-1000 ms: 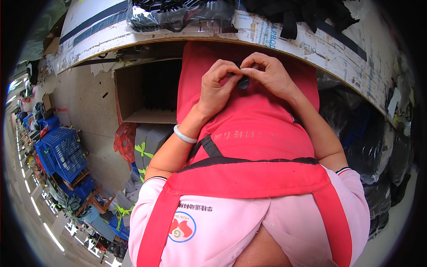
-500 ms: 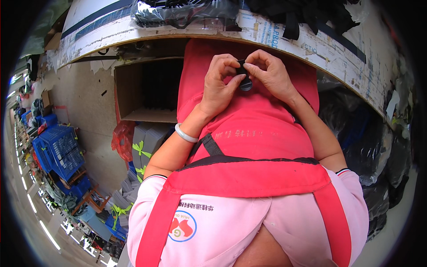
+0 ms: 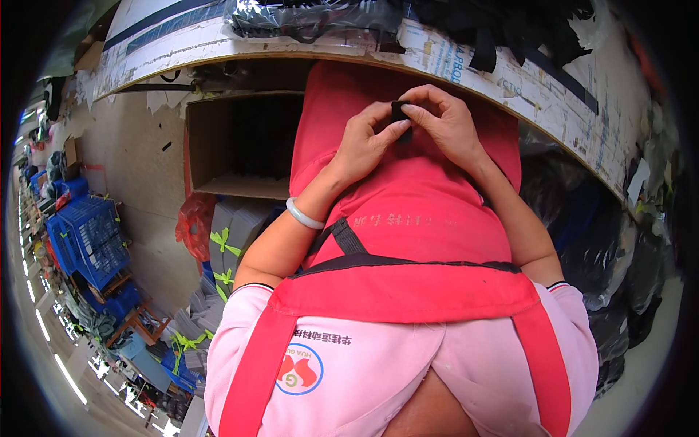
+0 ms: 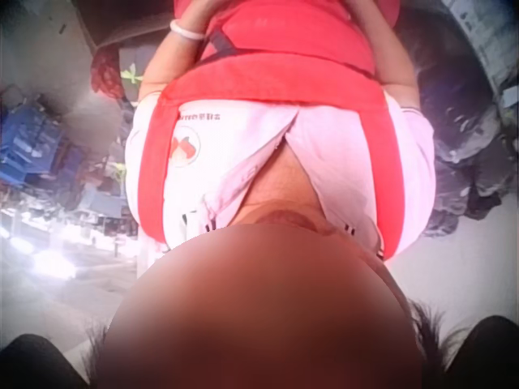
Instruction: The recorder is assembling plastic buckles by threading nylon straps through the buckle components.
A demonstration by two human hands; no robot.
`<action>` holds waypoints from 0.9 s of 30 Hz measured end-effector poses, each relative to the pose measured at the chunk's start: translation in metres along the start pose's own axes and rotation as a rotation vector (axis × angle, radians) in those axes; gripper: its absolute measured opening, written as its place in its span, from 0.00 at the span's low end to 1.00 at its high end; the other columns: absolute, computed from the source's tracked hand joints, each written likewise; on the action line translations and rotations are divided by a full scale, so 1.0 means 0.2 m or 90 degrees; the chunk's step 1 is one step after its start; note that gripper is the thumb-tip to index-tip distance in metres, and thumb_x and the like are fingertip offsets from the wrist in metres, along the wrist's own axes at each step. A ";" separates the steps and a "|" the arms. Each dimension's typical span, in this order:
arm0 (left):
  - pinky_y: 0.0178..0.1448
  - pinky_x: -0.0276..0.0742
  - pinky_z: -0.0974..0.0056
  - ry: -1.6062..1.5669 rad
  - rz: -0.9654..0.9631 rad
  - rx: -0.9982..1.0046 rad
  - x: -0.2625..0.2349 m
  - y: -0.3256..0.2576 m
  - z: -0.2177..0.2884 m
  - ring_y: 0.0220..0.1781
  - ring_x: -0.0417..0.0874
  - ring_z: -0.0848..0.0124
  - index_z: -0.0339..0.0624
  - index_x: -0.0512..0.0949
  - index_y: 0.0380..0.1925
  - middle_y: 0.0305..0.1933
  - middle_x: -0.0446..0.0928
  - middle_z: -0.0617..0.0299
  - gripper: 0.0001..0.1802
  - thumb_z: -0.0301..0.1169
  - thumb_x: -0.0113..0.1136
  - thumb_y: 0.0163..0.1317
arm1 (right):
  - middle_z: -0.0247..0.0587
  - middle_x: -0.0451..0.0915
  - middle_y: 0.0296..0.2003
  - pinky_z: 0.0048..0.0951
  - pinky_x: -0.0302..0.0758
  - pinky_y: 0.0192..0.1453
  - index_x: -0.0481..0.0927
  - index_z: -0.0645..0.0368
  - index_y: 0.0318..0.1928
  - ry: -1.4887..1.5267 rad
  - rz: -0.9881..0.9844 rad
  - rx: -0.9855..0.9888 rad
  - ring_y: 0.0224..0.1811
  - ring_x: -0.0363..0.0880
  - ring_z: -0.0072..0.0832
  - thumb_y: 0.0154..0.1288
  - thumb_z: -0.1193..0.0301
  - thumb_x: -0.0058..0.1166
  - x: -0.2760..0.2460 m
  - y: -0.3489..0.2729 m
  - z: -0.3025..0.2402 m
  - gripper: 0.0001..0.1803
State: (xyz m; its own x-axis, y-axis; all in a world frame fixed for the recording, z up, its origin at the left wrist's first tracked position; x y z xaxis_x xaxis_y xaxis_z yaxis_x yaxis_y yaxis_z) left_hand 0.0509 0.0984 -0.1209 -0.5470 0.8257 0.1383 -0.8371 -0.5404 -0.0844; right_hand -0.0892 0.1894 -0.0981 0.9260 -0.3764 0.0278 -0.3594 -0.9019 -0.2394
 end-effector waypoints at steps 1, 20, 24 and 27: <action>0.44 0.75 0.70 0.039 -0.061 -0.036 -0.01 0.00 -0.03 0.38 0.78 0.76 0.33 0.77 0.47 0.38 0.78 0.60 0.12 0.24 0.58 0.64 | 0.31 0.80 0.35 0.19 0.75 0.37 0.79 0.62 0.46 -0.002 -0.003 0.000 0.34 0.77 0.17 0.67 0.73 0.56 0.01 0.00 0.00 0.09; 0.40 0.71 0.74 0.032 -0.035 -0.153 -0.06 -0.07 0.06 0.34 0.76 0.81 0.33 0.80 0.36 0.31 0.78 0.68 0.06 0.26 0.59 0.64 | 0.43 0.77 0.31 0.31 0.73 0.37 0.77 0.62 0.36 -0.353 0.093 -0.272 0.32 0.77 0.37 0.63 0.75 0.56 0.04 0.05 -0.10 0.03; 0.37 0.69 0.75 0.131 0.037 -0.119 -0.40 -0.17 0.19 0.32 0.73 0.83 0.32 0.80 0.34 0.30 0.75 0.70 0.06 0.26 0.61 0.63 | 0.39 0.77 0.31 0.25 0.72 0.34 0.78 0.60 0.40 -0.293 0.058 -0.310 0.30 0.75 0.27 0.65 0.76 0.56 0.14 0.12 -0.23 0.05; 0.42 0.77 0.70 0.420 0.272 -0.056 -0.79 -0.35 0.11 0.36 0.81 0.72 0.36 0.76 0.51 0.44 0.79 0.58 0.21 0.31 0.65 0.59 | 0.36 0.78 0.35 0.19 0.72 0.36 0.74 0.57 0.54 -0.218 0.019 -0.404 0.31 0.74 0.18 0.63 0.79 0.57 0.18 0.06 -0.43 0.18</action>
State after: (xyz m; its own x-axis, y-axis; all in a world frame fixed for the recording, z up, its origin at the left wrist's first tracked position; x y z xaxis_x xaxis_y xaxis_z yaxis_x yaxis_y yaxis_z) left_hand 0.1961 0.0033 -0.1141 -0.6881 0.4899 -0.5353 -0.5361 -0.8404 -0.0800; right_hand -0.0705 0.1465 -0.0174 0.8615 -0.4094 -0.3002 -0.2871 -0.8806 0.3769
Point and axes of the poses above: each hand's wrist, its own y-axis towards the middle knuckle, its own x-axis out of the palm, z = x × y, the point moved 2 cm from there along y, towards the middle knuckle
